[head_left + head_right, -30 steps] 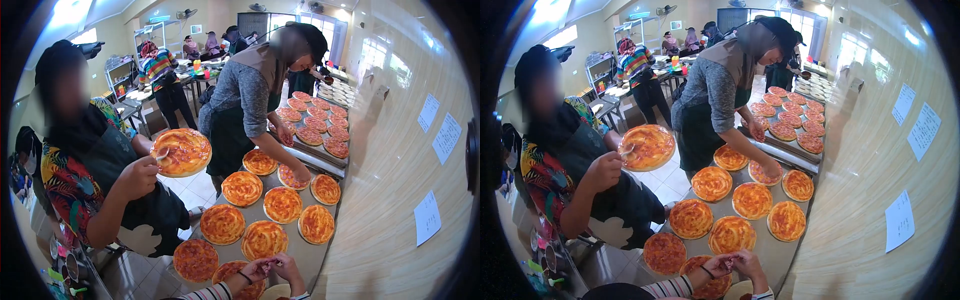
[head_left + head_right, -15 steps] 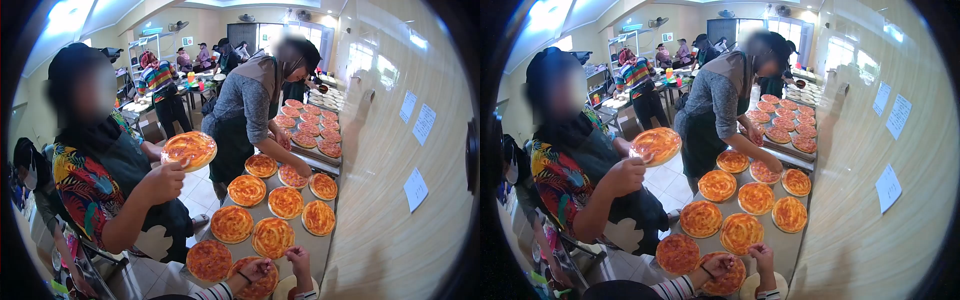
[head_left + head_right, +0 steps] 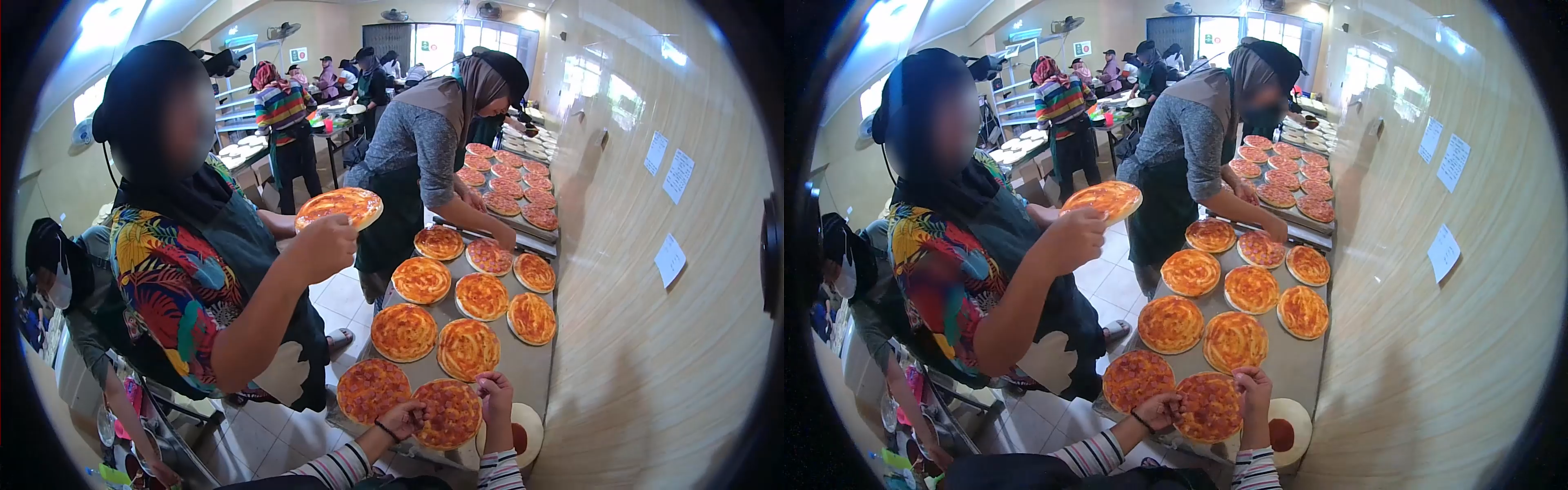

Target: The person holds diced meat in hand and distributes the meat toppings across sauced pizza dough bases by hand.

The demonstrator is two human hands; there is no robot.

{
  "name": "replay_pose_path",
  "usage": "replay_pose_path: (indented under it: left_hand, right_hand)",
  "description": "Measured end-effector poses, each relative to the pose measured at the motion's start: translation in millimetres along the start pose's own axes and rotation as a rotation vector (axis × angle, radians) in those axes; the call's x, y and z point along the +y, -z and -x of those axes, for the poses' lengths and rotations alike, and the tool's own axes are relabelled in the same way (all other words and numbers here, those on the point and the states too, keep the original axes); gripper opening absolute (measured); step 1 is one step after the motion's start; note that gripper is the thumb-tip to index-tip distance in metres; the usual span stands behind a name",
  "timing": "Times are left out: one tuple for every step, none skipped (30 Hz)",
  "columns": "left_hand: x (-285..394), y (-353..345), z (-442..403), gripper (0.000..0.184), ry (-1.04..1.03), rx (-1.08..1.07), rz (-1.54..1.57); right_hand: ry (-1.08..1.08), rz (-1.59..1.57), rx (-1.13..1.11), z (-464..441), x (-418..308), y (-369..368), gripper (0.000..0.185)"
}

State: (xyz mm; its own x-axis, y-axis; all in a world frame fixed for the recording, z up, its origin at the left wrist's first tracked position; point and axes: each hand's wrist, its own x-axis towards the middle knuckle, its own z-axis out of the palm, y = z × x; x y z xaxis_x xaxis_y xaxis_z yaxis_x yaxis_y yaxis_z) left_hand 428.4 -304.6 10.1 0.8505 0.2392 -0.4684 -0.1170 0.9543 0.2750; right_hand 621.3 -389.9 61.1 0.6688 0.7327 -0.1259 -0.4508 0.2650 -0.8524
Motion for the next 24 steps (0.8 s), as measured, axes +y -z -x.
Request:
replay_pose_path:
  left_hand:
    - [0,1,1,0.008,-0.001,-0.005,-0.004]
    - [0,1,1,0.008,0.004,-0.005,-0.001]
    - [-1,0,1,0.008,-0.003,0.005,-0.044]
    - [-1,-1,-1,0.007,-0.011,0.013,-0.089]
    - [0,-7,-1,0.007,-0.004,0.011,-0.089]
    - [0,-13,-1,0.008,-0.005,0.006,-0.1]
    - [-1,-20,-1,0.009,-0.007,-0.001,-0.112]
    - [-4,-25,-5,0.01,-0.007,-0.009,-0.123]
    - [-9,-27,-12,0.01,0.001,-0.013,-0.119]
    - [-13,-28,-20,0.01,-0.005,-0.025,-0.131]
    - [-15,-35,-25,0.009,-0.01,-0.033,-0.142]
    - [-17,-41,-29,0.009,-0.007,-0.032,-0.139]
    - [-19,-49,-33,0.011,-0.003,-0.014,-0.144]
    - [-20,-58,-37,0.014,-0.001,0.006,-0.148]
    - [-22,-62,-44,0.014,-0.001,0.011,-0.143]
    - [-23,-67,-52,0.02,-0.014,-0.001,-0.15]
    - [-25,-70,-59,0.027,-0.025,-0.011,-0.156]
    - [-26,-71,-69,0.027,-0.022,-0.001,-0.152]
    - [-27,-70,-79,0.039,0.01,-0.108,-0.025]
    - [-26,-73,-85,0.051,0.039,-0.214,0.102]
    - [-25,-77,-90,0.051,0.04,-0.207,0.103]
    - [-25,-80,-94,0.054,0.043,-0.185,0.075]
    - [-27,-84,-97,0.058,0.048,-0.163,0.055]
    - [-29,-84,-102,0.058,0.05,-0.157,0.071]
  right_hand:
    - [-0.004,0.002,0.014,2,-2,0,0.011]
    - [-0.007,0.005,0.029,4,-5,0,0.011]
    - [-0.012,0.009,0.038,7,-7,3,0.011]
    - [0.008,-0.01,0.079,6,-10,5,0.011]
    - [0.032,-0.029,0.118,5,-12,9,0.011]
    - [0.033,-0.026,0.126,4,-13,16,0.011]
    - [0.005,-0.017,0.133,2,-15,25,0.011]
    - [-0.023,-0.006,0.143,0,-18,32,0.01]
    - [-0.021,-0.001,0.15,0,-21,39,0.01]
    - [-0.024,0.002,0.158,-2,-25,44,0.009]
    - [-0.03,0.004,0.166,-4,-28,51,0.009]
    - [-0.032,0.006,0.169,-7,-29,60,0.009]
    - [-0.034,-0.005,0.141,-11,-30,71,0.008]
    - [-0.037,-0.016,0.112,-15,-34,78,0.008]
    - [-0.044,-0.014,0.112,-19,-36,84,0.008]
    - [-0.063,0.001,0.136,-23,-40,90,0.007]
    - [-0.085,0.016,0.164,-26,-43,95,0.007]
    - [-0.095,0.014,0.166,-29,-46,101,0.007]
    - [-0.105,0.031,0.159,-33,-48,109,0.006]
    - [-0.113,0.047,0.149,-37,-49,115,0.005]
    - [-0.12,0.044,0.151,-41,-49,118,0.005]
    - [-0.125,0.049,0.159,-44,-50,122,0.005]
    - [-0.135,0.06,0.169,-46,-51,126,0.005]
    - [-0.149,0.07,0.172,-47,-52,129,0.005]
